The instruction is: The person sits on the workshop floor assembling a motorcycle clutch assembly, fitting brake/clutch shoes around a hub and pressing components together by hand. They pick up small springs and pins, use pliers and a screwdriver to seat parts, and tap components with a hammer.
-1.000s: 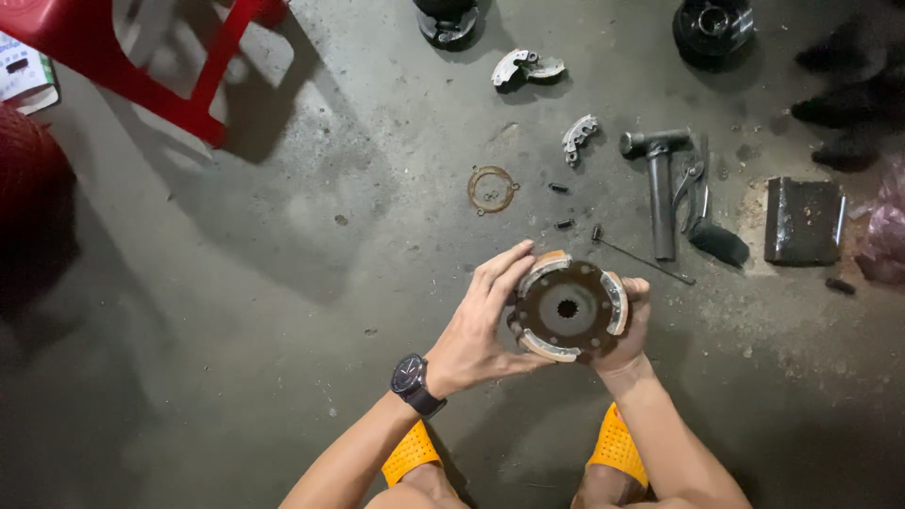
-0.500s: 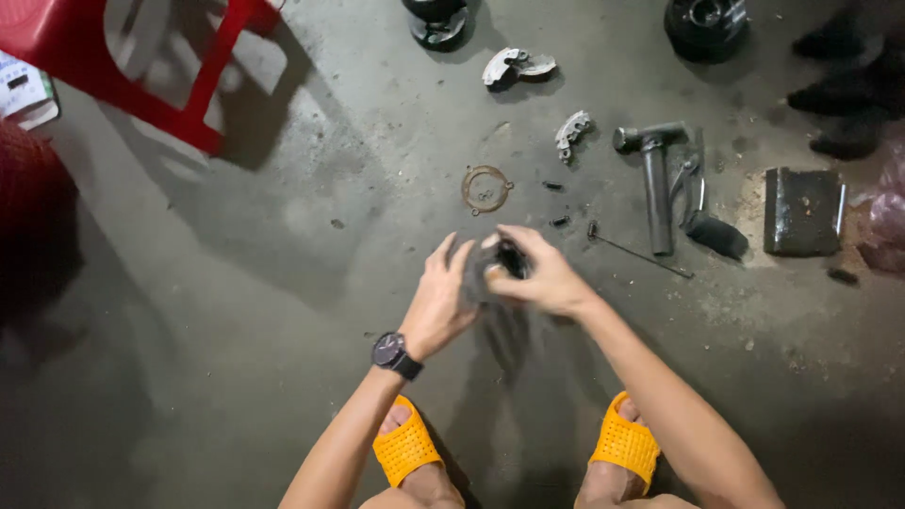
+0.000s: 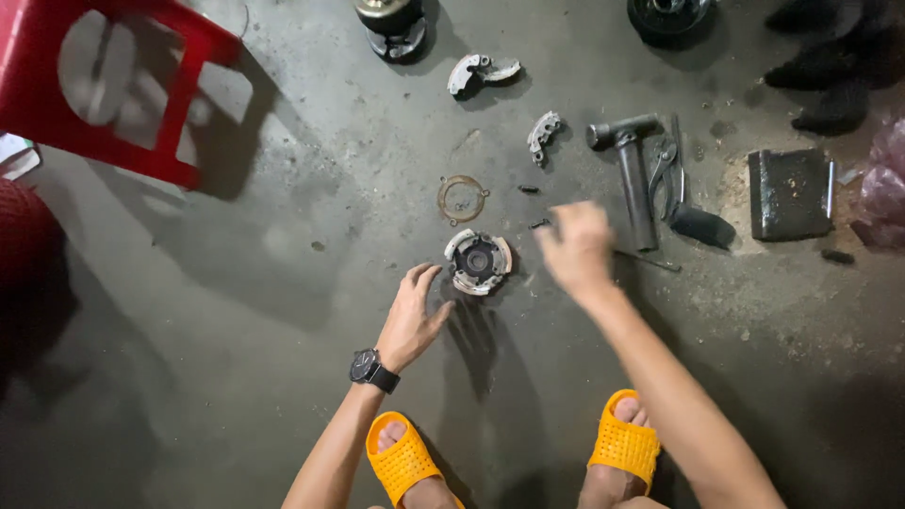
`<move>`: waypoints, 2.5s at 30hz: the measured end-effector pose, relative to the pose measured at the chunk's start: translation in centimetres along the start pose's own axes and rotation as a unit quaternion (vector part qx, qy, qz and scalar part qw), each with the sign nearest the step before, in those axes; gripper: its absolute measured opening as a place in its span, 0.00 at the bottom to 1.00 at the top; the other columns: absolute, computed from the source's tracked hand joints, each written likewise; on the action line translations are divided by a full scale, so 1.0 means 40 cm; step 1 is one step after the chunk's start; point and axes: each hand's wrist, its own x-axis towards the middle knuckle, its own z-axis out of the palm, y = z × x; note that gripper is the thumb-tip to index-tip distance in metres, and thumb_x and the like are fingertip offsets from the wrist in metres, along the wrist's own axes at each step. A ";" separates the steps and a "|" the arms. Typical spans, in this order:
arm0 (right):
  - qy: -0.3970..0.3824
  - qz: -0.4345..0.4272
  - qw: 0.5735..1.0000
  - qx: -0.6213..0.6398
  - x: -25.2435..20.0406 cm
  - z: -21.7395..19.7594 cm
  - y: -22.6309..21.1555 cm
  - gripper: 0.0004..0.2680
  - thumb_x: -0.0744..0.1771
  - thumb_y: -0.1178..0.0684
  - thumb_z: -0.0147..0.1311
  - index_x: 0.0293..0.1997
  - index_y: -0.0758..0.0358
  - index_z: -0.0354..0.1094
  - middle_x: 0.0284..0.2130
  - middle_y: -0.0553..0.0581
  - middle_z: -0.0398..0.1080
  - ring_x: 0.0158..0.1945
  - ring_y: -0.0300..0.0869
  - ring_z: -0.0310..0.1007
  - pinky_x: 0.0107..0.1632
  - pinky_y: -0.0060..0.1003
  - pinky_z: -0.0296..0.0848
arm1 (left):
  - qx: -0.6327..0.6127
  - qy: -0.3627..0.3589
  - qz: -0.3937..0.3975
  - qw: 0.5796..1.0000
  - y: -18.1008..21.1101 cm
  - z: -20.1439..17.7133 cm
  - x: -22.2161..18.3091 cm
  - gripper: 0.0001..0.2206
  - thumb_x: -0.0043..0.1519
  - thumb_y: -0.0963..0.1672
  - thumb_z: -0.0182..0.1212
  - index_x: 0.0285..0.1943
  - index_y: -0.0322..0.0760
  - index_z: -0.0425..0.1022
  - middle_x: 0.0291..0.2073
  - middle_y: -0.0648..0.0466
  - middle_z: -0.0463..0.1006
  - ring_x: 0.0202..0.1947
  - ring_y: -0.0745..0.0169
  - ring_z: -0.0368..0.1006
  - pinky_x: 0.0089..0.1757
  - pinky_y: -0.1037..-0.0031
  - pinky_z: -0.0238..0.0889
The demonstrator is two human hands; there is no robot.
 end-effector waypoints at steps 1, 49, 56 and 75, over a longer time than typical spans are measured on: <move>0.039 0.107 0.993 -0.021 -0.007 -0.016 0.055 0.15 0.66 0.45 0.63 0.51 0.66 0.74 0.46 0.67 0.70 0.50 0.56 0.68 0.53 0.54 0.66 | -0.011 0.016 0.011 1.000 0.000 0.006 0.000 0.27 0.58 0.43 0.67 0.67 0.33 0.64 0.64 0.40 0.66 0.64 0.37 0.64 0.60 0.58 0.61; -0.199 0.253 0.779 0.538 -0.160 0.188 -0.016 0.07 0.68 0.53 0.57 0.39 0.68 0.73 0.24 0.54 0.76 0.24 0.36 0.74 0.27 0.31 0.73 | -0.126 0.087 0.121 0.981 -0.016 0.188 -0.001 0.10 0.60 0.38 0.63 0.50 0.33 0.77 0.43 0.46 0.77 0.45 0.44 0.76 0.46 0.63 0.71; -0.252 0.308 0.754 0.522 -0.143 0.146 -0.025 0.07 0.68 0.51 0.57 0.38 0.66 0.72 0.23 0.52 0.72 0.23 0.36 0.70 0.26 0.31 0.68 | 0.038 0.037 0.253 0.966 -0.047 0.184 0.006 0.15 0.59 0.37 0.57 0.55 0.30 0.73 0.49 0.47 0.74 0.50 0.49 0.73 0.51 0.65 0.69; -0.111 0.250 0.848 0.455 -0.088 0.132 -0.023 0.08 0.69 0.55 0.53 0.47 0.70 0.72 0.31 0.56 0.77 0.27 0.35 0.74 0.30 0.30 0.72 | 0.096 0.128 0.115 0.980 -0.084 0.229 0.085 0.09 0.55 0.41 0.65 0.44 0.38 0.78 0.40 0.48 0.72 0.46 0.48 0.66 0.46 0.60 0.58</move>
